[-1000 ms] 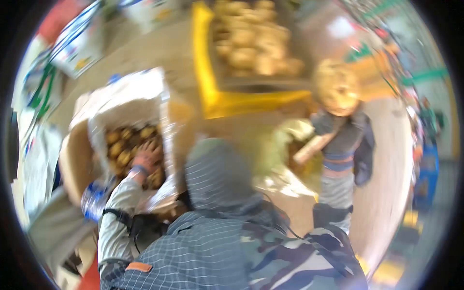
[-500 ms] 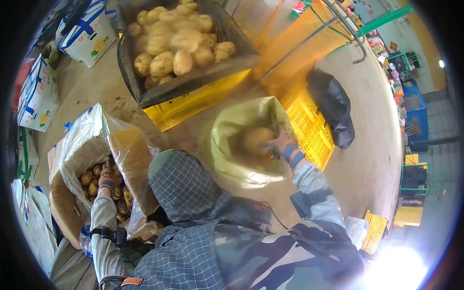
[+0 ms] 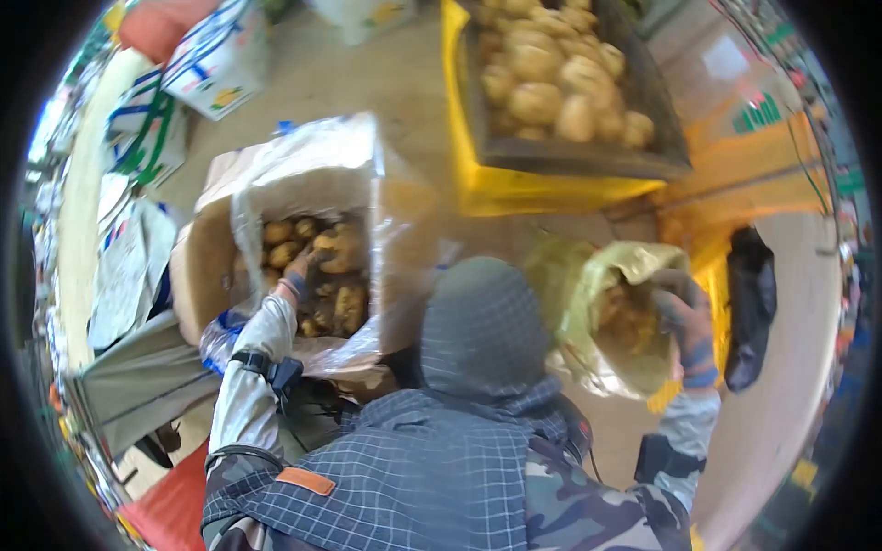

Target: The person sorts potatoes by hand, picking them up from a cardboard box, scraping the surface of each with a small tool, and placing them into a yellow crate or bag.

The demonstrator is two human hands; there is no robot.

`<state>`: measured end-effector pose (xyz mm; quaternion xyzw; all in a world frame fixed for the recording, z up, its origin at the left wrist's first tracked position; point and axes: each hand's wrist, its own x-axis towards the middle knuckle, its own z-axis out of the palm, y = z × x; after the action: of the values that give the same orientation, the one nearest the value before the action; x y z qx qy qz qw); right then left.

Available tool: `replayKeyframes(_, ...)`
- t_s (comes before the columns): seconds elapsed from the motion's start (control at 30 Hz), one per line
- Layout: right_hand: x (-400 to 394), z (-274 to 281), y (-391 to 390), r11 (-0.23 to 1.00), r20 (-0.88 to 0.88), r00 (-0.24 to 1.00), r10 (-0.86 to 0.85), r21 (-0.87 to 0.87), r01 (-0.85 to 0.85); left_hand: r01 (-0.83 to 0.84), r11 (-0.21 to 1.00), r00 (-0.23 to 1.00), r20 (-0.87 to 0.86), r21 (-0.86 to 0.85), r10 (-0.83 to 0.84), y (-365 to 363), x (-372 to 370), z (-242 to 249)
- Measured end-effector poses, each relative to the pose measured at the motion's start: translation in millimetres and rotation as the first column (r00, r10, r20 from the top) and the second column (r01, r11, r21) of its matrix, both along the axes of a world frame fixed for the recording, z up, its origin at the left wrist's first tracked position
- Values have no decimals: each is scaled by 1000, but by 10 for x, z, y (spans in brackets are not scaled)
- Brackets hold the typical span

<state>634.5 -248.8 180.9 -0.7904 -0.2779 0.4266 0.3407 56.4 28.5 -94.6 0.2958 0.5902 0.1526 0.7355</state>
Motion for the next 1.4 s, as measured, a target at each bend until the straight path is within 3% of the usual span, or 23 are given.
replayKeyframes(0.07,-433,315,365,962,55,998,35,267,-49,-140,983,924,340,-123,174,-206,-65,384)
replayKeyframes(0.1,-647,486,572,954,91,994,56,290,-80,-62,986,834,534,-153,136,-244,-187,460)
replayKeyframes(0.17,-1241,783,986,890,188,962,199,375,-258,-160,974,761,609,-158,224,-423,-139,979)
replayKeyframes(0.23,-1610,756,1360,863,-2,914,406,328,-383,-238,967,728,643,-92,240,-614,-191,1420)
replayKeyframes(0.27,-1789,632,1529,738,191,786,589,271,-619,-268,962,692,683,-56,233,-716,-245,1526)
replayKeyframes(0.37,-2658,-109,1927,463,646,419,638,113,-879,-327,945,550,812,-7,196,-1004,-423,1643)
replayKeyframes(0.4,-3143,128,2043,534,456,498,737,58,-843,-376,926,553,810,33,195,-1079,-461,1653)
replayKeyframes(0.47,-3517,-393,2152,571,556,526,643,110,-814,-462,880,558,807,108,193,-1175,-451,1682)
replayKeyframes(0.5,-3608,-535,2213,569,463,564,684,145,-810,-449,874,601,787,188,140,-1168,-459,1743)
replayKeyframes(0.57,-3744,-694,2311,579,256,616,745,209,-788,-487,873,536,797,22,279,-1143,-564,1737)
replayKeyframes(0.6,-3804,-658,2313,565,255,604,755,214,-797,-495,866,502,792,-67,348,-1145,-595,1726)
replayKeyframes(0.63,-3855,-588,2299,554,255,594,763,215,-804,-485,874,458,847,-16,270,-1172,-591,1717)
replayKeyframes(0.73,-3861,-822,2288,547,400,571,717,184,-816,-461,854,710,676,240,194,-1200,-458,1810)
replayKeyframes(0.77,-3876,-942,2285,539,464,554,691,179,-823,-531,817,687,679,225,259,-1242,-373,1835)
replayKeyframes(0.87,-3947,-683,2354,449,481,352,803,-100,-888,-720,692,459,717,-46,525,-1324,-294,1753)
replayKeyframes(0.97,-4131,-874,2206,234,574,72,816,-213,-949,-770,631,418,669,-97,614,-1331,-304,1756)
replayKeyframes(1.1,-4303,-832,2005,139,645,-27,764,-205,-969,-802,574,341,660,-167,669,-1344,-349,1637)
replayKeyframes(1.2,-4329,-938,1962,107,731,-94,676,-223,-969,-803,583,362,675,-124,643,-1357,-309,1670)
replayKeyframes(1.3,-4400,-819,2052,75,616,-186,766,-373,-925,-818,561,377,620,-125,688,-1392,-342,1600)
replayKeyframes(1.4,-4446,-874,2073,81,595,-176,784,-379,-922,-806,589,433,621,-58,654,-1374,-373,1615)
